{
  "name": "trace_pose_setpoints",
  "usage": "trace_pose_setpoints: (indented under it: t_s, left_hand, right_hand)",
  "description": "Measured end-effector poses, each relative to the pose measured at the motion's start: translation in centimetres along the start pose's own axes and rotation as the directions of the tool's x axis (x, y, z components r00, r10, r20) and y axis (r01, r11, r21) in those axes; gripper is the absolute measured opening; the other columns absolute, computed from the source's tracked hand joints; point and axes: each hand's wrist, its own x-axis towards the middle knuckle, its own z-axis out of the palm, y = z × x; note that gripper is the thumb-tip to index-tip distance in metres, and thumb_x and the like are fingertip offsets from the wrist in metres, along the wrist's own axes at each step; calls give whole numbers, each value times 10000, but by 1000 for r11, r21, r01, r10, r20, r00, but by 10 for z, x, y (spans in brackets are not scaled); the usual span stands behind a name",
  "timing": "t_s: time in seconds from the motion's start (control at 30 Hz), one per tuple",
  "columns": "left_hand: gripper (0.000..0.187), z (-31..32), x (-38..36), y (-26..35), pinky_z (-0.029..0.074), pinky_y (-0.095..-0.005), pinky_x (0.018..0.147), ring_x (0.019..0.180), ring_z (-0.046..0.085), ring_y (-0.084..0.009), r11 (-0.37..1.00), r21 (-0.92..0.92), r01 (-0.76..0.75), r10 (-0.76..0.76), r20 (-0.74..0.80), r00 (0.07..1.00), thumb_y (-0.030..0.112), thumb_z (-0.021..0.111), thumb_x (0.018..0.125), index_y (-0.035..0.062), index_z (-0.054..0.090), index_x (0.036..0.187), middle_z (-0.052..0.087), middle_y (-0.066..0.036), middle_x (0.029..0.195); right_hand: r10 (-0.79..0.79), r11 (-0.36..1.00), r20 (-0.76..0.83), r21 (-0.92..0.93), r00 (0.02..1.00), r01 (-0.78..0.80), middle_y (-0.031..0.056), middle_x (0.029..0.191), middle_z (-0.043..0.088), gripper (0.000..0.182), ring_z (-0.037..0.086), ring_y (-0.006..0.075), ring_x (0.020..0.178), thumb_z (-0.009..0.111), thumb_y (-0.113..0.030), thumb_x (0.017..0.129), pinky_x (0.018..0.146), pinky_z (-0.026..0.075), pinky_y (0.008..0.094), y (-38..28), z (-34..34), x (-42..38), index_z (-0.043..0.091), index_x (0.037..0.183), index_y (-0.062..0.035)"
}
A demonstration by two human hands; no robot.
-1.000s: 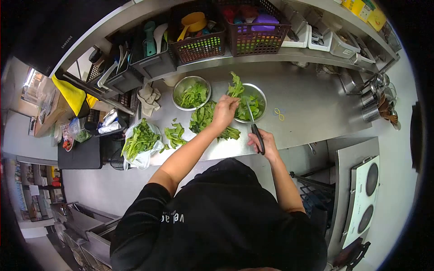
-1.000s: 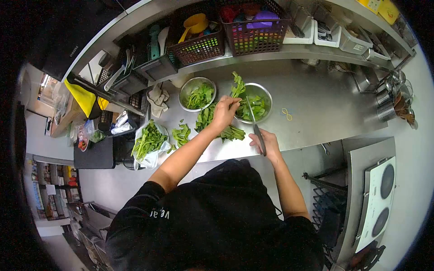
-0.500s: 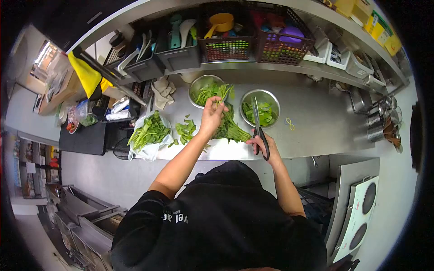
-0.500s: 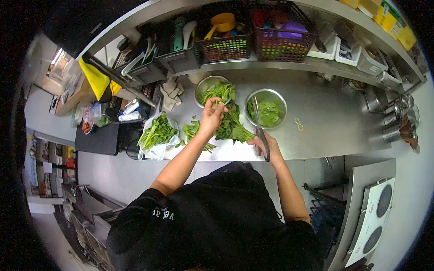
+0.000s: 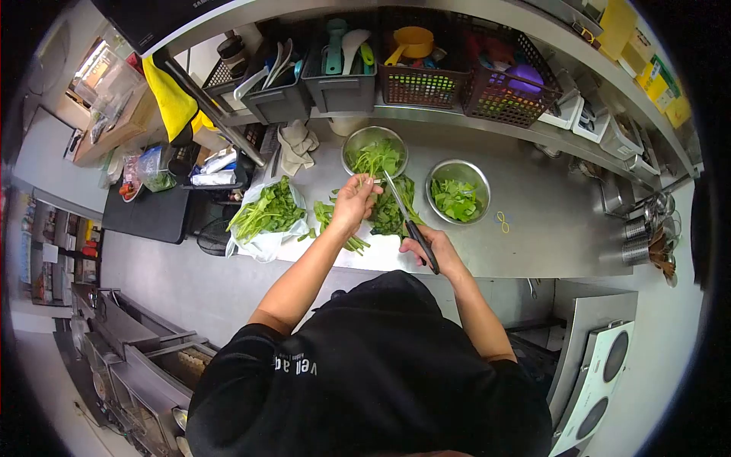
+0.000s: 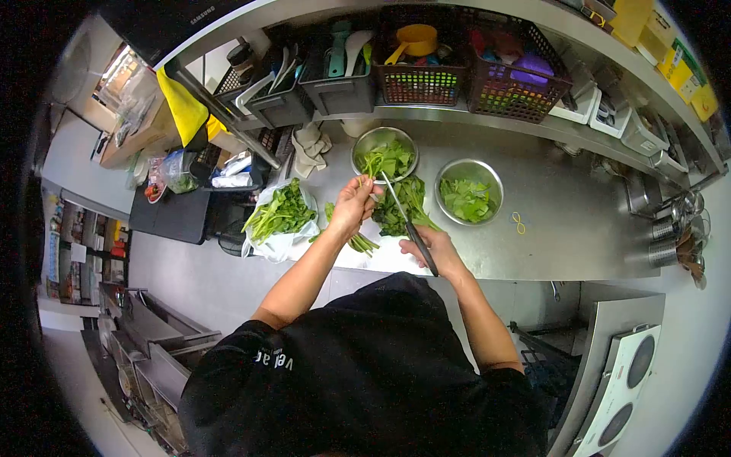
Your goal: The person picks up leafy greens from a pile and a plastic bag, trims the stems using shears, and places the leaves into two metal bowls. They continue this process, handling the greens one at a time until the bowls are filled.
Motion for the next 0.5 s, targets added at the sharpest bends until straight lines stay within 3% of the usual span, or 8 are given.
trace_pose_setpoints:
  t_s: [0.13,0.17,0.2,0.27,0.3,0.37,0.5]
  left_hand:
    - [90,-19,-3,1,239,-189,389,462,315,-33,999,35,-15,18,-88,996,156,548,965,109,508,1030,606,-12,867]
    - [124,-26,-2,0,260,-208,398,454,329,-35,999,11,-40,41,-107,993,143,579,947,94,543,1056,580,10,759]
    - [124,-31,-3,1,260,-208,398,454,329,-35,999,9,-46,47,-116,992,143,579,947,94,543,1056,580,10,759]
    - [185,-41,-3,4,285,-216,410,456,370,-33,945,315,-85,154,-202,967,165,611,931,67,576,1085,524,37,641]
    - [185,-43,-5,8,285,-216,410,456,370,-33,946,313,-89,160,-211,964,165,611,931,67,576,1085,524,37,641]
    - [225,-48,-9,14,305,-222,420,465,402,-35,862,485,-147,284,-222,933,183,638,915,39,600,1084,473,57,580]
    - [214,-63,-4,8,329,-258,438,477,407,-54,831,535,-153,336,-262,905,218,608,924,19,627,1000,493,27,564]
  right_hand:
    - [53,991,9,-127,999,-52,39,755,663,485,503,63,558,738,-298,825,488,398,224,-5,12,9,595,1160,21]
    - [42,985,7,-170,999,-41,36,757,660,531,512,69,582,749,-310,815,514,407,225,-8,15,12,585,1194,24]
    - [41,984,18,-173,999,-37,36,757,660,531,512,69,582,749,-310,815,514,407,225,-11,18,16,585,1194,24]
    - [78,959,6,-275,997,-73,51,798,677,569,545,86,634,756,-342,804,572,428,234,-20,23,24,582,1204,23]
    - [75,958,15,-279,997,-68,51,798,677,569,545,86,634,756,-342,804,572,428,234,-23,27,25,582,1204,23]
    - [105,978,16,-185,994,-100,67,844,691,607,571,95,669,764,-376,789,602,441,238,-28,34,28,583,1214,18]
    - [60,987,26,-152,998,-55,78,864,699,603,596,97,703,763,-381,787,621,449,237,-19,43,35,590,1209,14]
